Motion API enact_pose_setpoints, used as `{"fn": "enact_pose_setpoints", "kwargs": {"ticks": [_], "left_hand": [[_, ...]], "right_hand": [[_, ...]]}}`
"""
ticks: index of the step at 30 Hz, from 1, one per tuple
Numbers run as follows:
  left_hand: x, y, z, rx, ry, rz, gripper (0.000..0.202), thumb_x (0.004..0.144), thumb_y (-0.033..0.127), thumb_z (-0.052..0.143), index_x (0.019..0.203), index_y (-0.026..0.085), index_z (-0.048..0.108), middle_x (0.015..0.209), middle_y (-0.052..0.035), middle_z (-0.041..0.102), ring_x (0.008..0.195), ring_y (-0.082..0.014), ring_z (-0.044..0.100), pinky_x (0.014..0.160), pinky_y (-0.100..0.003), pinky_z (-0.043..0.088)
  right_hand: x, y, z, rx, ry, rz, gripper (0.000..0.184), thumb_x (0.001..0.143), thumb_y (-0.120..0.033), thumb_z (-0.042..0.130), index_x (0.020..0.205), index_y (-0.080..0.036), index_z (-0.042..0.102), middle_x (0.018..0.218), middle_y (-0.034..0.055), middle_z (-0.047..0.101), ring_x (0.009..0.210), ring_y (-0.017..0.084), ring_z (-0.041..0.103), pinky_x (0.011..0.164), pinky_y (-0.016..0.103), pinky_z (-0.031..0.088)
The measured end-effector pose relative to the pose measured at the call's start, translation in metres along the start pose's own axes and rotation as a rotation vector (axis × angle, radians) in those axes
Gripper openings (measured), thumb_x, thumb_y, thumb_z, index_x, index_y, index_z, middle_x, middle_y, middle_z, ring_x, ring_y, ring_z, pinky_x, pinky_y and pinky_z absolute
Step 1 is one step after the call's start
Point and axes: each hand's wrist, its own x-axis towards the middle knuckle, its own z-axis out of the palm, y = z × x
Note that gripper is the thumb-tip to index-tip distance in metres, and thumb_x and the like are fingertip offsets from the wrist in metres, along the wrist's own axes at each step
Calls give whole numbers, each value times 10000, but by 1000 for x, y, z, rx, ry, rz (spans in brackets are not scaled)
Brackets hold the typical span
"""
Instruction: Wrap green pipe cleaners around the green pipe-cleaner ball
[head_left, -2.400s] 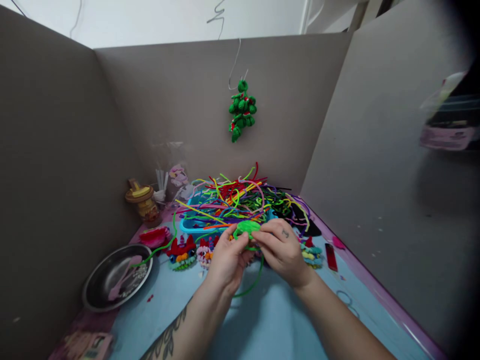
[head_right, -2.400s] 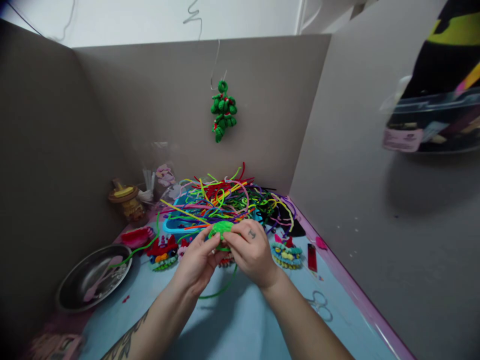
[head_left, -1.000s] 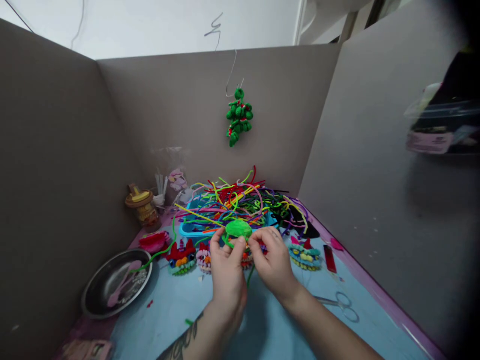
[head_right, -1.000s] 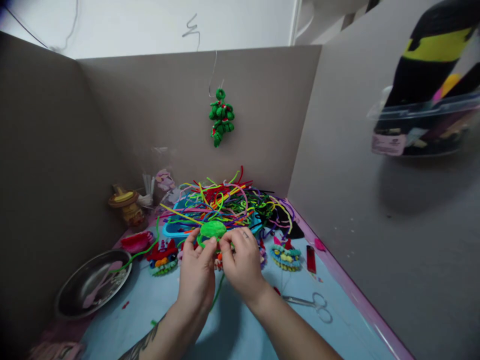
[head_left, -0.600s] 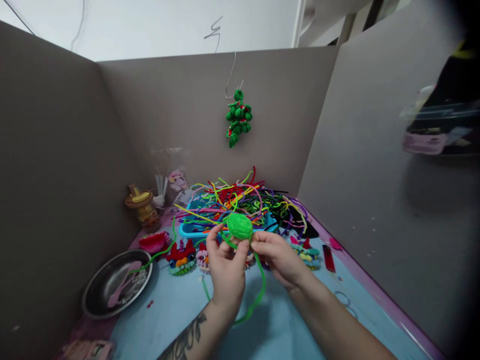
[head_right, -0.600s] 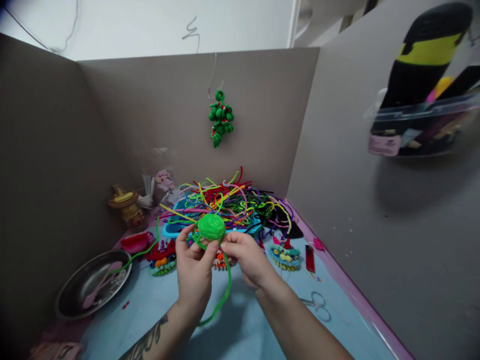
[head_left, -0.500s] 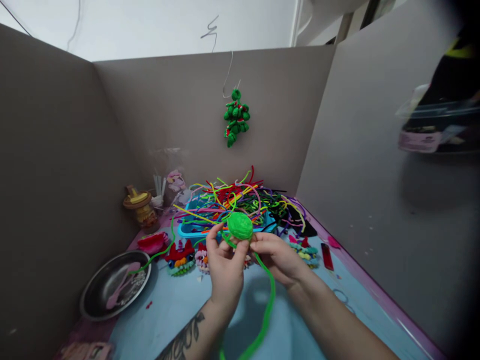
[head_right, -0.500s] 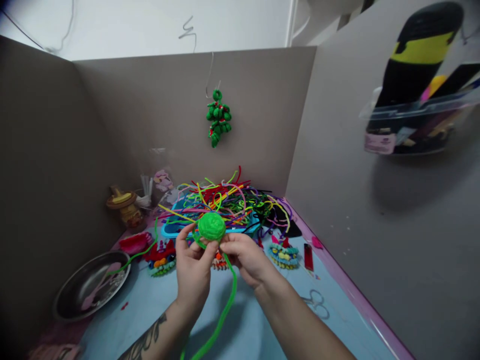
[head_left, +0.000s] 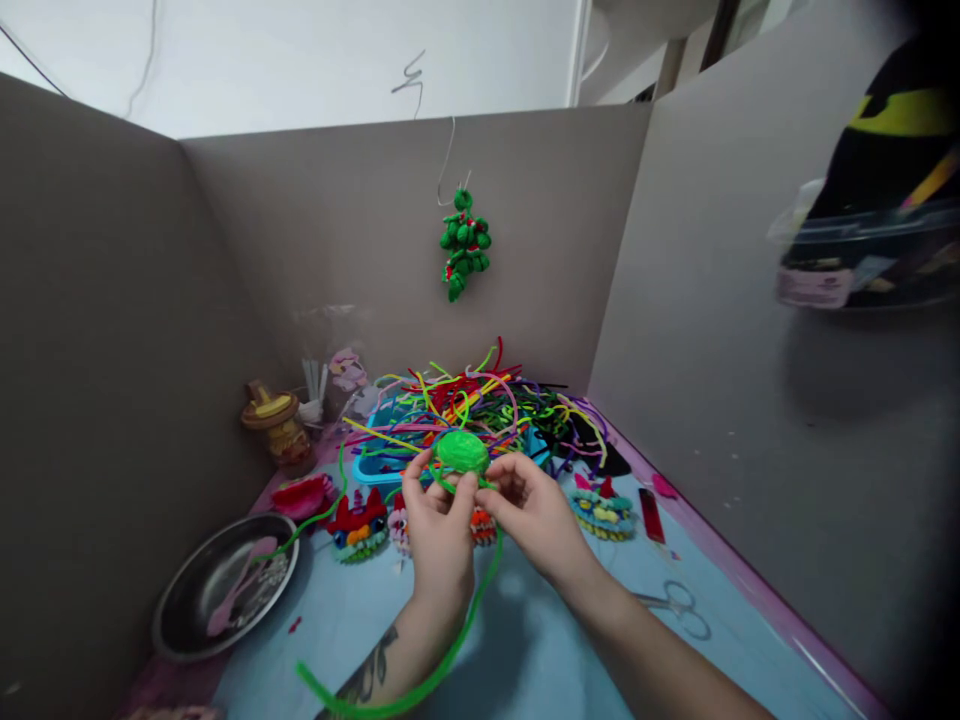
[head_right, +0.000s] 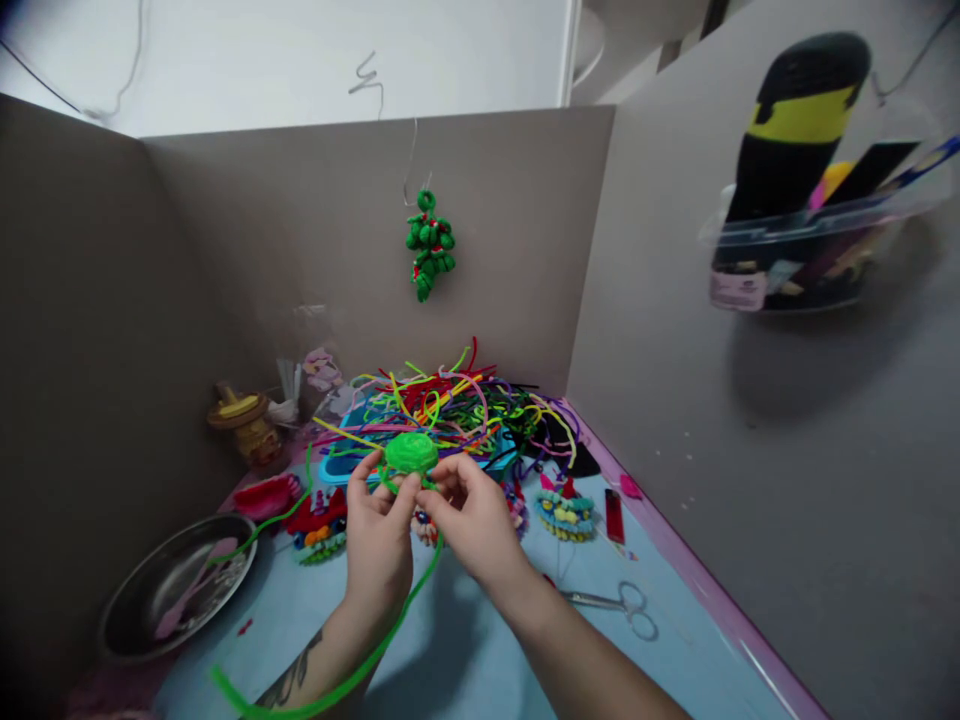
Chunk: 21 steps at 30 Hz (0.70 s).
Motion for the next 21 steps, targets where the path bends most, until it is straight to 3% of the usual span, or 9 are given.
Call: {"fn": "enact_pose_setpoints", "kwargs": {"ticks": [3, 7, 10, 13, 16, 19, 21], "left_hand": [[-1, -2, -1, -41, -3, -25, 616, 739, 251, 712, 1247, 243, 364, 810, 1, 659, 777, -146, 662, 744, -270, 490], [-2, -6, -1, -48, 9, -51, 558, 735, 262, 715, 1189, 239, 392, 782, 11, 647, 749, -137, 653, 721, -255, 486], [-3, -7, -1, -35, 19, -64, 549, 733, 259, 716, 1179, 241, 397, 751, 21, 639, 725, -133, 646, 702, -249, 486], [-3, -6, -1, -17, 14, -29, 551, 733, 233, 712, 1186, 246, 397, 758, 20, 648, 721, -127, 644, 710, -248, 490], [-2, -4, 0, -7, -14, 12, 574, 731, 189, 703, 1204, 251, 384, 832, -5, 679, 775, -137, 655, 750, -261, 495], [-1, -3, 0, 14, -31, 28, 577, 708, 163, 713, 1181, 248, 395, 860, -15, 690, 785, -154, 670, 721, -249, 496], [0, -2, 0, 31, -61, 18, 561, 705, 169, 717, 1163, 241, 401, 872, -24, 692, 796, -169, 679, 710, -252, 498]], "right_hand": [[-3, 2, 0, -256, 87, -231, 33, 790, -216, 593, 768, -194, 583, 690, -2, 602, 616, 135, 554, 562, 241, 440], [-5, 8, -3, -496, 138, -558, 141, 860, -145, 500, 815, -203, 620, 763, 38, 639, 728, 166, 591, 658, 276, 471], [-5, 11, -5, -558, 134, -640, 167, 873, -135, 482, 821, -201, 627, 754, 46, 651, 734, 170, 603, 685, 285, 476], [-4, 8, -6, -490, 131, -497, 153, 846, -167, 511, 749, -193, 626, 711, 40, 646, 674, 164, 589, 620, 277, 458], [1, 4, -6, -252, 77, -145, 116, 776, -221, 575, 671, -180, 605, 639, 18, 616, 587, 144, 550, 537, 258, 424], [6, 3, -8, 129, -67, 206, 171, 690, -285, 651, 605, -177, 548, 495, -37, 531, 442, 93, 460, 435, 218, 352], [9, 4, -10, 323, -171, 368, 242, 643, -320, 689, 569, -176, 509, 416, -65, 469, 367, 59, 385, 378, 189, 266]]}}
